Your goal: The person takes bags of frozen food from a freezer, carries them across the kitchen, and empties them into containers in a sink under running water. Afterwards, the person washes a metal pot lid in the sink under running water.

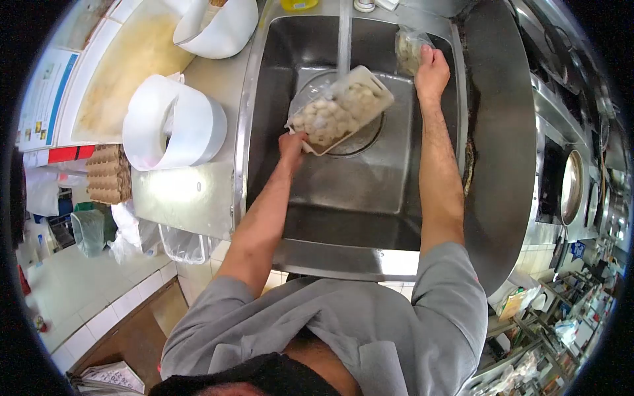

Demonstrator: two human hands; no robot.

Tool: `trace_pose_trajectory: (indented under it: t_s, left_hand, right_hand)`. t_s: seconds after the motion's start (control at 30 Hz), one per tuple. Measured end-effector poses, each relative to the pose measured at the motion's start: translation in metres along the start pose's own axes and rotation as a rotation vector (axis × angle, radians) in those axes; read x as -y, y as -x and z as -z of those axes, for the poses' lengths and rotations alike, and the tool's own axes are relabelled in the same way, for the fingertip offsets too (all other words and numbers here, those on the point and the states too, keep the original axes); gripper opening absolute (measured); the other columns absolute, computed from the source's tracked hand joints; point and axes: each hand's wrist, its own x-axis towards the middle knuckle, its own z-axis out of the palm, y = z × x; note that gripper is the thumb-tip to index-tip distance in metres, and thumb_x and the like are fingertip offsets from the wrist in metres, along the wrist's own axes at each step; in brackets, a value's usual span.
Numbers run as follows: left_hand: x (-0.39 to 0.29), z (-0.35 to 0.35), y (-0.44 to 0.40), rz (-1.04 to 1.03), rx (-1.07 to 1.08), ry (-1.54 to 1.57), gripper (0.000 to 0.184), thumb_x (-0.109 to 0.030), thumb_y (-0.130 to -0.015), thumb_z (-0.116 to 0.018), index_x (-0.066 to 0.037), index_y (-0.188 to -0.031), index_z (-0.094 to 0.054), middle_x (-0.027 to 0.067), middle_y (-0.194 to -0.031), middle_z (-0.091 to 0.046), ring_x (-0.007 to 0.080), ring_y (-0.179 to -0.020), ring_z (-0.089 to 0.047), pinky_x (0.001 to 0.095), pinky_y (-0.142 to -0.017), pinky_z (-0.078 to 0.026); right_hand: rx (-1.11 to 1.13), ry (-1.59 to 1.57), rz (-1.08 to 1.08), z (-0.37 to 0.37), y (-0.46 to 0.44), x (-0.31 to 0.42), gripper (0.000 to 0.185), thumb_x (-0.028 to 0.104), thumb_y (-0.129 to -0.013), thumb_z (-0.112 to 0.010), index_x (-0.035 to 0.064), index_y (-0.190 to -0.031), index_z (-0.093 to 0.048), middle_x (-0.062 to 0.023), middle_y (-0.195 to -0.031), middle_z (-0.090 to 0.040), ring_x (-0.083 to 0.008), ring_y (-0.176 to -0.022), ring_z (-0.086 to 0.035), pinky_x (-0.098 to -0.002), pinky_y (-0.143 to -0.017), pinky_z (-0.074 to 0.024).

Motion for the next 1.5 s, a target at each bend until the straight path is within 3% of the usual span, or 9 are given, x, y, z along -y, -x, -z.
trace_pose_trajectory:
  t_s: [0.27,0.5,0.57,0.7,0.8,1.03,1.23,1.4,1.5]
  left_hand:
    - [0.01,-0.039,0.008,0.163,0.031,0.248,0.036,-0.004,-0.07,-0.056,0.005,-0.104,-0.053,0.0159,-0.096,-0.059,0.0284,-0.08,-0.061,0.0384,-0.06,-0.054]
    - [0.0,-0.029,0.012,0.12,0.021,0.257,0.034,-0.006,-0.077,-0.053,0.003,-0.11,-0.05,0.0164,-0.102,-0.056,0.0285,-0.086,-0.06,0.0394,-0.063,-0.056]
    - [0.005,-0.025,0.006,0.117,0.025,0.27,0.034,-0.007,-0.078,-0.054,0.003,-0.11,-0.05,0.016,-0.101,-0.057,0.0278,-0.086,-0.06,0.0392,-0.062,-0.056]
    - [-0.001,-0.02,0.004,0.106,0.091,0.264,0.034,-0.011,-0.08,-0.056,0.001,-0.111,-0.049,0.0142,-0.1,-0.057,0.0259,-0.085,-0.06,0.0389,-0.059,-0.056]
    - [0.0,-0.022,0.006,0.053,0.105,0.231,0.036,-0.016,-0.08,-0.06,0.0,-0.111,-0.049,0.0122,-0.099,-0.057,0.0249,-0.084,-0.06,0.0383,-0.059,-0.056]
    - [-0.009,-0.025,0.009,0.051,0.078,0.099,0.044,-0.02,-0.08,-0.061,-0.003,-0.116,-0.043,0.0113,-0.106,-0.055,0.022,-0.084,-0.059,0.035,-0.059,-0.054]
    - [-0.025,-0.029,0.022,0.014,0.033,-0.061,0.06,-0.021,-0.078,-0.065,0.0,-0.125,-0.035,0.0152,-0.105,-0.053,0.022,-0.088,-0.057,0.0354,-0.066,-0.051]
    - [-0.03,-0.04,0.034,-0.734,-0.401,-0.826,0.06,-0.012,-0.073,-0.063,0.0,-0.126,-0.037,0.0208,-0.115,-0.044,0.0307,-0.109,-0.043,0.0422,-0.093,-0.034]
    - [-0.065,-0.062,0.048,-1.127,-0.139,-0.954,0.049,-0.004,-0.071,-0.06,0.0,-0.117,-0.044,0.0198,-0.114,-0.043,0.0315,-0.106,-0.043,0.0407,-0.088,-0.037]
  right_hand:
    - [-0.017,-0.978,-0.582,-0.045,0.022,0.001,0.021,0.016,-0.089,-0.051,0.0028,-0.073,-0.053,-0.0004,-0.068,-0.052,-0.0103,-0.061,-0.046,-0.0275,-0.053,-0.0385]
    - [-0.001,-0.764,-0.844,-0.105,0.078,-0.023,0.014,0.018,-0.089,-0.05,0.0059,-0.081,-0.05,-0.0006,-0.072,-0.048,-0.0126,-0.059,-0.044,-0.0264,-0.053,-0.0393]
    - [0.113,-0.618,-0.981,-0.099,0.079,-0.043,0.023,0.022,-0.088,-0.05,0.001,-0.096,-0.052,-0.0106,-0.094,-0.056,-0.0205,-0.078,-0.052,-0.0364,-0.056,-0.0444]
    - [0.33,-0.338,-0.921,-0.082,0.072,-0.048,0.026,0.03,-0.088,-0.051,0.0077,-0.101,-0.047,-0.0041,-0.084,-0.051,-0.0185,-0.073,-0.049,-0.0425,-0.06,-0.0431]
    - [0.283,-0.44,-0.897,-0.073,0.07,-0.024,0.055,0.036,-0.082,-0.06,0.0127,-0.124,-0.035,-0.0117,-0.114,-0.048,-0.0257,-0.097,-0.049,-0.0502,-0.078,-0.0401]
    - [0.315,-0.271,-0.601,-0.104,0.097,-0.067,0.095,0.033,-0.073,-0.069,0.0174,-0.139,-0.003,-0.0168,-0.135,-0.027,-0.0307,-0.121,-0.033,-0.0525,-0.092,-0.0321]
    - [0.276,-0.732,-1.058,-0.08,0.113,-0.033,0.103,0.031,-0.069,-0.074,0.0208,-0.139,0.001,-0.0142,-0.134,-0.031,-0.034,-0.119,-0.033,-0.0504,-0.087,-0.0343]
    - [0.331,-0.751,-1.059,-0.081,0.116,-0.038,0.096,0.03,-0.071,-0.071,0.0218,-0.139,-0.003,-0.012,-0.132,-0.032,-0.0322,-0.112,-0.039,-0.0491,-0.076,-0.0362]
    - [0.38,-0.69,-0.999,-0.086,0.122,-0.049,0.093,0.03,-0.073,-0.07,0.0208,-0.139,-0.004,-0.012,-0.133,-0.032,-0.0329,-0.113,-0.039,-0.0506,-0.076,-0.0366]
